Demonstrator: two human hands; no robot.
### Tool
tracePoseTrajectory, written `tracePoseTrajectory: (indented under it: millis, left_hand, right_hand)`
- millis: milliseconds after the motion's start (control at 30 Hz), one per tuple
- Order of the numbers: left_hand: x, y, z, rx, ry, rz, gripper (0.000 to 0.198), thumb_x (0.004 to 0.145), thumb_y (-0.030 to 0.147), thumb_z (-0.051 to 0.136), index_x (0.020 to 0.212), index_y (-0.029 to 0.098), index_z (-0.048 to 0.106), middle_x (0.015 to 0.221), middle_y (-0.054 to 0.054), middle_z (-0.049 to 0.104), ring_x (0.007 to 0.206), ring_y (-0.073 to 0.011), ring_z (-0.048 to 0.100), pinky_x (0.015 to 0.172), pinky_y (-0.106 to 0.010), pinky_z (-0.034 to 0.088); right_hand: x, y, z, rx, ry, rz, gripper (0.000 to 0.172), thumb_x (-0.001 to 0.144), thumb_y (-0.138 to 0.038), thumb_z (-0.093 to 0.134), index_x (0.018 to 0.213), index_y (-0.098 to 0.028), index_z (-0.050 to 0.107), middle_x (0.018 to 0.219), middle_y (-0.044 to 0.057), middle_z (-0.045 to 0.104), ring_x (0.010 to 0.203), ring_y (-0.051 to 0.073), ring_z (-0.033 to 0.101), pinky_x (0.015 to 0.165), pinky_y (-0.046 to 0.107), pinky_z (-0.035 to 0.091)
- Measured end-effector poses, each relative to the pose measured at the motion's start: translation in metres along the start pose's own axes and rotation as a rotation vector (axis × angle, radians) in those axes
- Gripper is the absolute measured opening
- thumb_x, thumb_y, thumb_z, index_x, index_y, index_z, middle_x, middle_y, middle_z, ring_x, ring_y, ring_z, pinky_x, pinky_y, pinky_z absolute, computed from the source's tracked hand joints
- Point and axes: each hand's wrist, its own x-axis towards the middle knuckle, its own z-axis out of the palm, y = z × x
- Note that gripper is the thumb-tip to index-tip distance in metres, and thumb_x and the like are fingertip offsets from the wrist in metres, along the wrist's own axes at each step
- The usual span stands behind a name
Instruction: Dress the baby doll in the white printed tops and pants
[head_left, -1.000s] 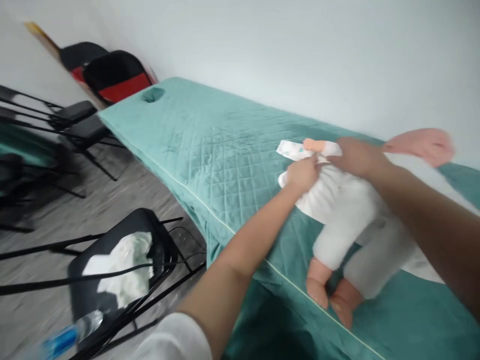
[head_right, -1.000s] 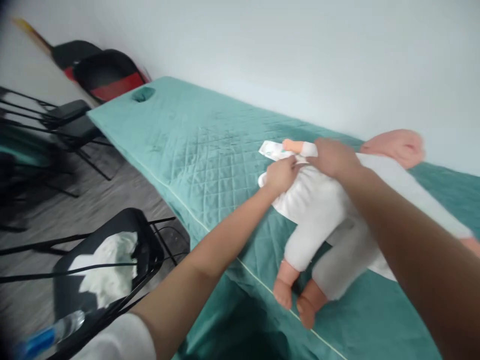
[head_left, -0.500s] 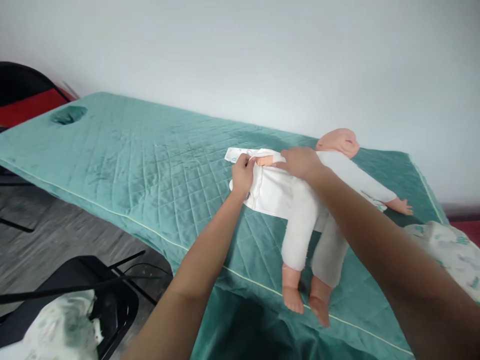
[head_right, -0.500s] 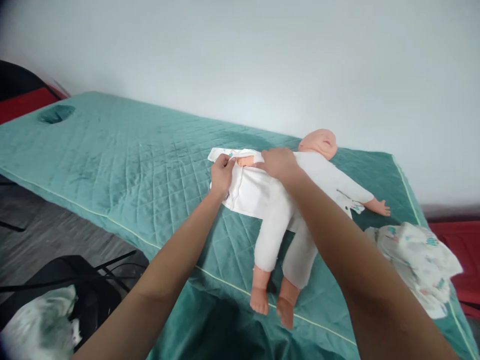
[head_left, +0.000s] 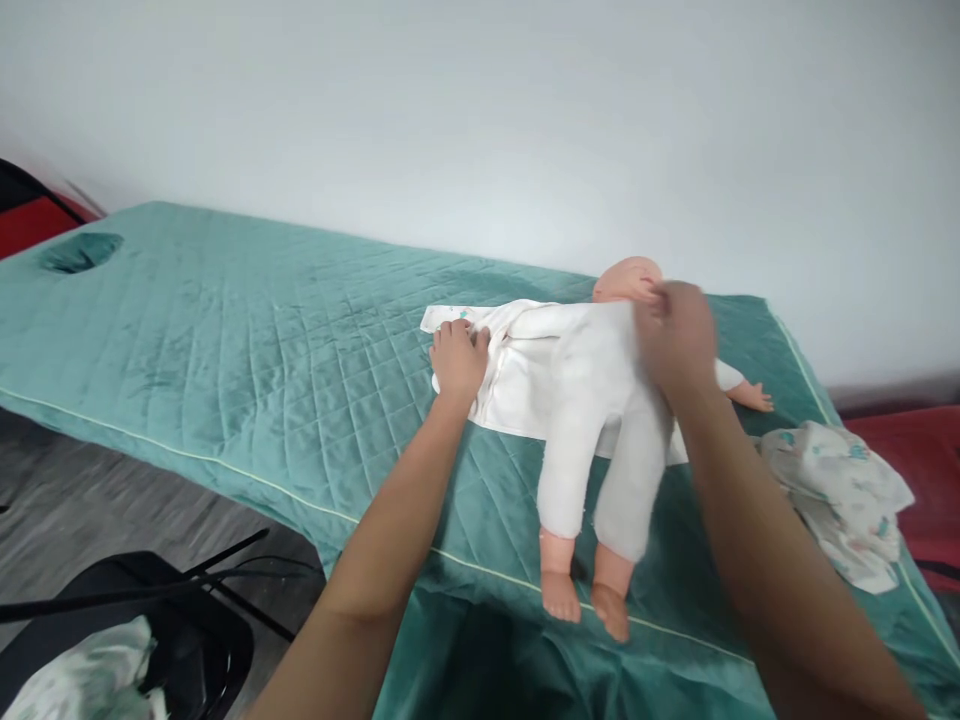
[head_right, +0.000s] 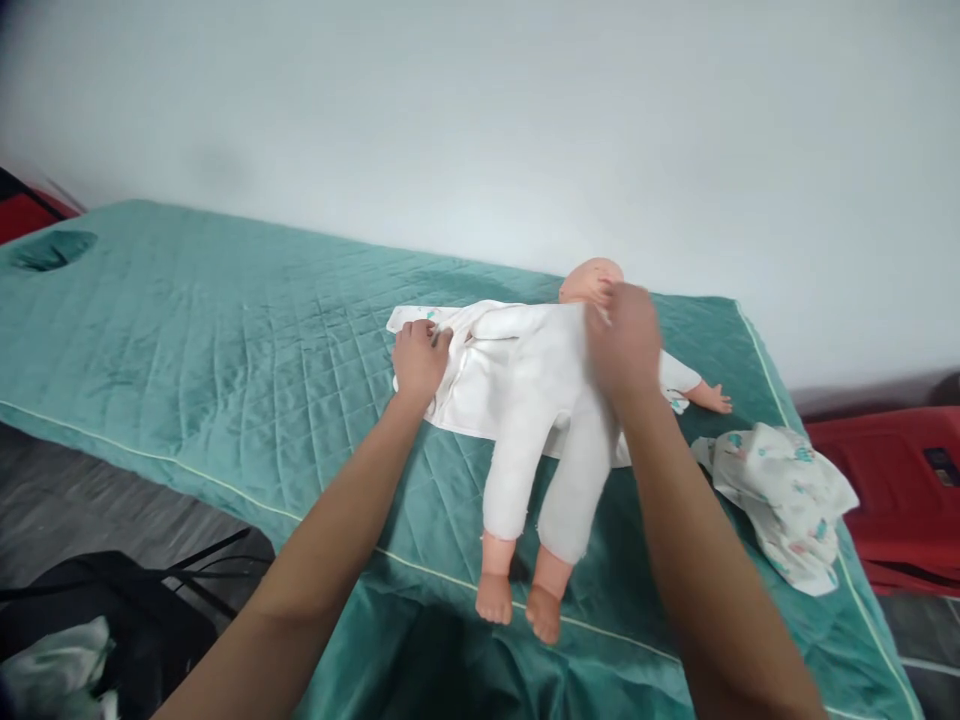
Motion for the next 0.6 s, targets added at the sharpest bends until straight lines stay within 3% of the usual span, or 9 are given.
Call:
tracePoseTrajectory:
  millis: [33, 67, 167, 400, 500, 600]
  left_hand:
    - [0.000, 0.000, 0.000, 0.033, -0.024, -0.011, 0.030, 0.095, 0.043, 0.057, 0.112, 0.019, 0.063, 0.119, -0.016, 0.068, 0.118, -0.0335, 0.060, 0.097, -0.043, 0.045]
    - [-0.001, 0.001, 0.000, 0.048, -0.050, -0.015, 0.031, 0.094, 0.044, 0.057, 0.112, 0.020, 0.063, 0.117, -0.016, 0.069, 0.117, -0.0344, 0.061, 0.097, -0.044, 0.044]
    - [-0.003, 0.005, -0.002, -0.020, -0.121, -0.015, 0.028, 0.096, 0.043, 0.054, 0.111, 0.021, 0.062, 0.108, -0.016, 0.073, 0.107, -0.0329, 0.067, 0.092, -0.042, 0.046]
    - [-0.001, 0.048, -0.010, -0.399, -0.200, 0.107, 0.015, 0.096, 0.031, 0.052, 0.103, 0.021, 0.062, 0.109, -0.008, 0.074, 0.104, -0.0231, 0.067, 0.091, -0.033, 0.047]
    - [0.001, 0.076, -0.013, -0.380, -0.225, 0.183, 0.014, 0.098, 0.029, 0.050, 0.102, 0.022, 0.061, 0.106, -0.007, 0.074, 0.102, -0.0235, 0.067, 0.088, -0.033, 0.046]
    - [0.000, 0.101, -0.020, -0.287, -0.221, 0.295, 0.017, 0.100, 0.026, 0.046, 0.107, 0.021, 0.061, 0.109, -0.009, 0.072, 0.102, -0.0241, 0.066, 0.085, -0.033, 0.045]
  right_hand:
    - [-0.011, 0.018, -0.007, 0.000, 0.098, 0.138, 0.038, 0.093, -0.044, 0.047, 0.116, -0.018, 0.061, 0.106, 0.014, 0.068, 0.099, 0.030, 0.062, 0.094, 0.048, 0.048]
    - [-0.021, 0.034, -0.012, -0.004, 0.118, 0.198, 0.040, 0.093, -0.044, 0.045, 0.114, -0.015, 0.062, 0.096, 0.015, 0.068, 0.091, 0.030, 0.062, 0.089, 0.049, 0.049]
    - [-0.045, 0.060, -0.014, 0.050, 0.043, 0.274, 0.048, 0.093, -0.049, 0.042, 0.118, -0.014, 0.062, 0.082, 0.012, 0.067, 0.080, 0.029, 0.062, 0.082, 0.047, 0.049]
    - [-0.046, 0.043, -0.008, 0.310, -0.065, 0.371, 0.061, 0.092, -0.062, 0.044, 0.131, -0.019, 0.061, 0.088, 0.010, 0.072, 0.077, 0.026, 0.064, 0.076, 0.041, 0.050]
    - [-0.047, 0.036, -0.004, 0.438, -0.116, 0.332, 0.065, 0.091, -0.065, 0.047, 0.138, -0.021, 0.056, 0.091, 0.008, 0.071, 0.075, 0.023, 0.062, 0.077, 0.041, 0.052]
    - [-0.051, 0.032, 0.008, 0.552, -0.235, 0.194, 0.070, 0.089, -0.066, 0.050, 0.143, -0.021, 0.051, 0.106, 0.011, 0.071, 0.092, 0.027, 0.065, 0.088, 0.046, 0.053]
